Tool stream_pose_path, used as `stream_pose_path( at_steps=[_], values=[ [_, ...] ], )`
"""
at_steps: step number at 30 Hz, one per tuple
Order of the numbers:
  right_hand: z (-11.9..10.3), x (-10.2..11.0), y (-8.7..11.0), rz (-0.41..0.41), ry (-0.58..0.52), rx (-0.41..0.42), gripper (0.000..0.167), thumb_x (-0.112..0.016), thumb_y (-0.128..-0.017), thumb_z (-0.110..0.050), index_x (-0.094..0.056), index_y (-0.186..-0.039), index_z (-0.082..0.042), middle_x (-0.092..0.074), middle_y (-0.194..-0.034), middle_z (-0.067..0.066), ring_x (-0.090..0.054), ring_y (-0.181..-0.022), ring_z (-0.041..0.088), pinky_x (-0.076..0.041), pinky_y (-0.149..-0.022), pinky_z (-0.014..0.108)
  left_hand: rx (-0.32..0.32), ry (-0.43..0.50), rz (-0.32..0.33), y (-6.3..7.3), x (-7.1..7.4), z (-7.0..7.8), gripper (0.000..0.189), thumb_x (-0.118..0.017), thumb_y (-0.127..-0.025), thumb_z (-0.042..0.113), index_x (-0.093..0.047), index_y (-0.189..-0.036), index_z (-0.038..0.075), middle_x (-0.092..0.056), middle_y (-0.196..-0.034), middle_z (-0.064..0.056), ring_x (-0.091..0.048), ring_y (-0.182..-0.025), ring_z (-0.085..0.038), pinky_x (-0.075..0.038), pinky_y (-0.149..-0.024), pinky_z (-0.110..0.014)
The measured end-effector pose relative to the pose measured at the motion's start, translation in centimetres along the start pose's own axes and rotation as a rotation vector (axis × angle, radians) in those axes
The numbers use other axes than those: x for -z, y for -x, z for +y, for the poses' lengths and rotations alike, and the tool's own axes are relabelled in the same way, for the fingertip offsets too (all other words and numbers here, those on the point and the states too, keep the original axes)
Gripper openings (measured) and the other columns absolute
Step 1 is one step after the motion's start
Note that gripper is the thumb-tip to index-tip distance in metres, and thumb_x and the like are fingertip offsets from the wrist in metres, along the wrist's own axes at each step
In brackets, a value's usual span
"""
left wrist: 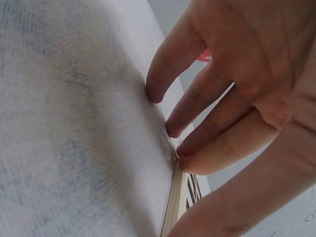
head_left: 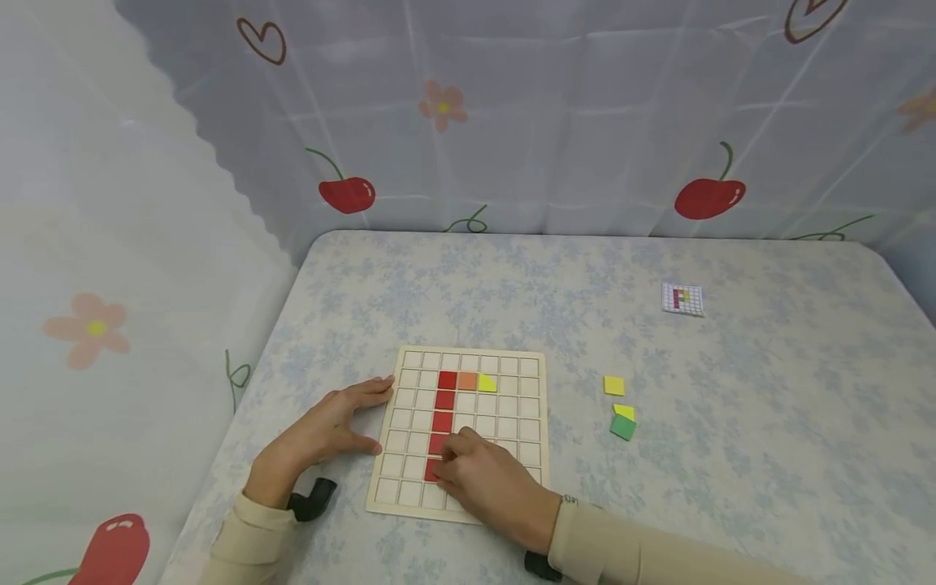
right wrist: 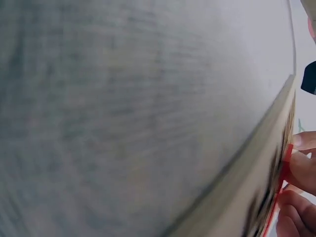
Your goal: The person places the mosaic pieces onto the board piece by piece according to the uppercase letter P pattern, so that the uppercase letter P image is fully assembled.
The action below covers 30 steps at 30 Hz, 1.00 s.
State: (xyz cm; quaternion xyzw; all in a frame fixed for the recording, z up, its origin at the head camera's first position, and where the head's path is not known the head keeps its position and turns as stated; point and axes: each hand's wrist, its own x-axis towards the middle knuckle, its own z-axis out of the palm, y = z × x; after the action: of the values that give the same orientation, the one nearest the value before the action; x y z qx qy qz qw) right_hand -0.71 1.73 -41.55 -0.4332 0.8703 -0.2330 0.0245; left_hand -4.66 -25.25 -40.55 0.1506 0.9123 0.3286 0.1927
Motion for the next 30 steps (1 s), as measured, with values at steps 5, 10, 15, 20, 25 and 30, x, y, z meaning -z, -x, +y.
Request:
stream_pose_path(
  at_steps=[5, 10, 15, 20, 25, 30],
  values=[
    [0.1, -0.1, -0.1, 0.025, -0.012, -0.041, 0.008, -0.075, -0.089, -0.015, -0.081, -0.094, -0.018, -0.061, -0.09, -0.006, -0.049, -0.079, 0.007, -0.046, -0.065, 0.01, -0.009, 0.009, -0.001, 0.0, 0.0, 0.1, 0.08, -0.086, -0.074, 0.01, -0.047, -0.143, -0.004, -0.035, -0.156, -0.015, -0.028, -0.143, -0.039, -0.038, -0.107, -0.053],
    [0.1, -0.1, -0.3, -0.003, -0.06, -0.071, 0.01, -0.074, -0.09, -0.014, -0.081, -0.097, -0.016, -0.063, -0.092, -0.006, -0.052, -0.082, 0.007, -0.047, -0.068, 0.012, -0.01, 0.015, -0.001, -0.1, 0.0, 0.0, 0.08, -0.086, -0.073, 0.011, -0.048, -0.142, -0.004, -0.036, -0.155, -0.015, -0.029, -0.143, -0.039, -0.038, -0.107, -0.053],
    [0.2, -0.2, 0.0, -0.025, -0.084, -0.088, 0.017, -0.07, -0.093, -0.02, -0.078, -0.107, -0.014, -0.065, -0.101, -0.006, -0.054, -0.089, 0.007, -0.049, -0.073, 0.014, 0.002, 0.023, -0.003, 0.0, -0.1, -0.1, 0.081, -0.086, -0.073, 0.01, -0.048, -0.143, -0.004, -0.035, -0.155, -0.015, -0.028, -0.143, -0.039, -0.036, -0.108, -0.054],
    [0.6, 0.6, 0.9, -0.002, -0.123, -0.113, 0.022, -0.069, -0.094, -0.018, -0.073, -0.115, -0.011, -0.066, -0.108, -0.003, -0.056, -0.095, 0.009, -0.052, -0.077, 0.019, 0.008, 0.015, 0.0, -0.1, -0.1, -0.1, 0.081, -0.086, -0.072, 0.009, -0.048, -0.142, -0.005, -0.035, -0.155, -0.016, -0.028, -0.143, -0.04, -0.036, -0.108, -0.055],
    [2.2, 2.0, 3.2, 0.08, -0.108, -0.194, 0.022, -0.073, -0.089, -0.012, -0.074, -0.111, -0.009, -0.066, -0.107, -0.002, -0.057, -0.097, 0.012, -0.054, -0.079, 0.024, 0.006, 0.002, -0.005, 0.0, -0.2, 0.0, 0.081, -0.087, -0.072, 0.009, -0.049, -0.142, -0.005, -0.035, -0.155, -0.016, -0.028, -0.143, -0.04, -0.038, -0.107, -0.053],
    [4.3, 3.7, 6.3, 0.164, -0.028, -0.339, 0.028, -0.079, -0.083, -0.007, -0.073, -0.111, -0.009, -0.066, -0.108, -0.002, -0.059, -0.101, 0.013, -0.055, -0.082, 0.029, 0.0, -0.022, 0.002, 0.0, -0.2, -0.1, 0.081, -0.087, -0.072, 0.009, -0.049, -0.142, -0.005, -0.035, -0.155, -0.016, -0.029, -0.143, -0.04, -0.039, -0.106, -0.053]
  ],
)
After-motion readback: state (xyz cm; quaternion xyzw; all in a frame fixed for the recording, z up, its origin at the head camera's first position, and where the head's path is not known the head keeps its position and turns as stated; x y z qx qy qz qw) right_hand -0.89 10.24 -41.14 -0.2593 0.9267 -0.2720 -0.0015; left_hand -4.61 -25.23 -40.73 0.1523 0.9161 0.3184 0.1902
